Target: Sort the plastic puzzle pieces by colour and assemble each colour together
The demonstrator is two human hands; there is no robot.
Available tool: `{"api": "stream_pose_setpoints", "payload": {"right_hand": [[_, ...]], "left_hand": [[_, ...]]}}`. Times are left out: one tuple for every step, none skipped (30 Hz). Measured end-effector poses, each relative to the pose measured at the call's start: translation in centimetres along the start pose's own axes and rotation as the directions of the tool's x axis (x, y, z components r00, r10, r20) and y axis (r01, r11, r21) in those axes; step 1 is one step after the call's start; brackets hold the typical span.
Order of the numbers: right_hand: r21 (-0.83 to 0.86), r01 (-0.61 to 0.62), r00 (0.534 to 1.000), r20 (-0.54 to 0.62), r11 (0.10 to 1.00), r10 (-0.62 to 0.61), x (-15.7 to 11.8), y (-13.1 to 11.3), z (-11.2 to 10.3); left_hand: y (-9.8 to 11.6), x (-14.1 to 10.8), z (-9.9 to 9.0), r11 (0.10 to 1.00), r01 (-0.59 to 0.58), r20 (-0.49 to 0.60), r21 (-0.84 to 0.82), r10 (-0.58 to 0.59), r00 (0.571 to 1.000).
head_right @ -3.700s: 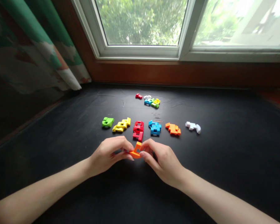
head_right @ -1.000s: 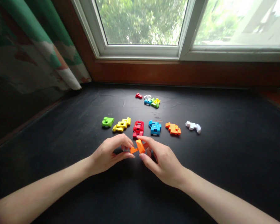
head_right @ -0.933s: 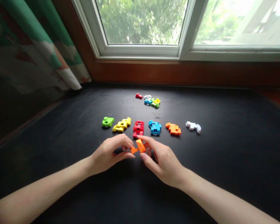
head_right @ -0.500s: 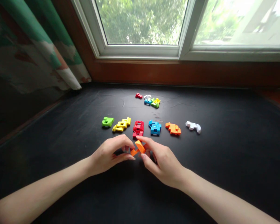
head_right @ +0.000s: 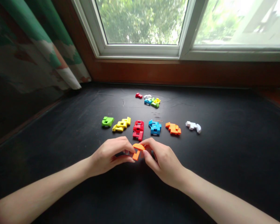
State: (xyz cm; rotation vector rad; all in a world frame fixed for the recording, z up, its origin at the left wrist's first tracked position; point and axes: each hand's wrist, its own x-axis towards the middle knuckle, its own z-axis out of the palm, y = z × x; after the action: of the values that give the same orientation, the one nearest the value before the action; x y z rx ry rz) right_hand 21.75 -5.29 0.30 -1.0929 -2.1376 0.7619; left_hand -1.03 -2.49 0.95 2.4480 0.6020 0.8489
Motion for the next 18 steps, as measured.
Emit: {"api": "stream_pose_setpoints", "payload": {"right_hand": [[-0.005, 0.000, 1.000, -0.004, 1.000, 0.000, -0.01, 0.02, 0.02], [-0.010, 0.001, 1.000, -0.006, 1.000, -0.001, -0.01, 0.03, 0.03], [-0.015, 0.000, 1.000, -0.008, 1.000, 0.000, 0.01, 0.03, 0.04], [-0.017, -0.002, 1.000, -0.009, 1.000, 0.002, 0.03, 0.02, 0.05], [-0.017, -0.006, 1.000, -0.007, 1.000, 0.006, 0.07, 0.00, 0.05], [-0.013, -0.012, 1.000, -0.005, 1.000, 0.012, 0.10, -0.02, 0.04], [-0.009, -0.018, 1.000, -0.003, 1.000, 0.018, 0.13, -0.04, 0.04], [-0.005, -0.024, 1.000, -0.003, 1.000, 0.024, 0.15, -0.06, 0.03], [-0.001, -0.028, 1.000, -0.002, 1.000, 0.028, 0.16, -0.08, 0.02], [0.002, -0.031, 1.000, -0.004, 1.000, 0.031, 0.16, -0.09, 0.01], [0.004, -0.033, 0.999, -0.007, 0.999, 0.033, 0.15, -0.10, 0.00], [0.006, -0.032, 0.999, -0.011, 0.999, 0.032, 0.13, -0.11, 0.00], [0.009, -0.030, 0.999, -0.013, 1.000, 0.030, 0.12, -0.11, 0.00], [0.011, -0.027, 0.999, -0.016, 1.000, 0.027, 0.12, -0.11, 0.00], [0.013, -0.023, 1.000, -0.016, 1.000, 0.023, 0.12, -0.11, 0.00], [0.015, -0.019, 1.000, -0.014, 1.000, 0.019, 0.12, -0.11, 0.00], [0.018, -0.015, 1.000, -0.009, 1.000, 0.016, 0.14, -0.11, 0.00], [0.023, -0.013, 1.000, -0.002, 1.000, 0.013, 0.15, -0.12, 0.00]], "left_hand": [[0.02, 0.00, -0.01, 1.000, 0.001, 0.003, -0.001, -0.001, 1.000], [0.04, 0.01, -0.02, 1.000, 0.003, 0.007, -0.003, -0.003, 1.000], [0.05, 0.01, -0.03, 1.000, 0.005, 0.011, -0.004, -0.005, 1.000], [0.07, 0.00, -0.04, 1.000, 0.006, 0.015, -0.004, -0.005, 1.000], [0.08, 0.00, -0.06, 1.000, 0.005, 0.018, -0.004, -0.005, 1.000], [0.10, -0.01, -0.09, 1.000, 0.004, 0.022, -0.003, -0.004, 1.000], [0.13, -0.01, -0.12, 1.000, 0.002, 0.026, -0.002, -0.002, 1.000], [0.16, -0.01, -0.15, 1.000, 0.003, 0.028, 0.000, -0.003, 1.000], [0.20, -0.01, -0.19, 1.000, 0.010, 0.030, 0.003, -0.010, 0.999], [0.25, -0.01, -0.21, 1.000, 0.020, 0.031, 0.006, -0.020, 0.999], [0.30, -0.01, -0.22, 0.999, 0.036, 0.031, 0.011, -0.036, 0.999], [0.35, -0.01, -0.22, 0.998, 0.053, 0.027, 0.018, -0.054, 0.998], [0.39, -0.02, -0.20, 0.997, 0.074, 0.023, 0.026, -0.074, 0.997], [0.41, -0.03, -0.17, 0.995, 0.094, 0.019, 0.035, -0.095, 0.995], [0.42, -0.05, -0.13, 0.993, 0.113, 0.016, 0.043, -0.114, 0.993], [0.41, -0.07, -0.08, 0.990, 0.130, 0.013, 0.051, -0.131, 0.991], [0.38, -0.10, -0.03, 0.987, 0.148, 0.012, 0.058, -0.148, 0.989], [0.34, -0.12, 0.00, 0.985, 0.160, 0.012, 0.064, -0.161, 0.987]]}}
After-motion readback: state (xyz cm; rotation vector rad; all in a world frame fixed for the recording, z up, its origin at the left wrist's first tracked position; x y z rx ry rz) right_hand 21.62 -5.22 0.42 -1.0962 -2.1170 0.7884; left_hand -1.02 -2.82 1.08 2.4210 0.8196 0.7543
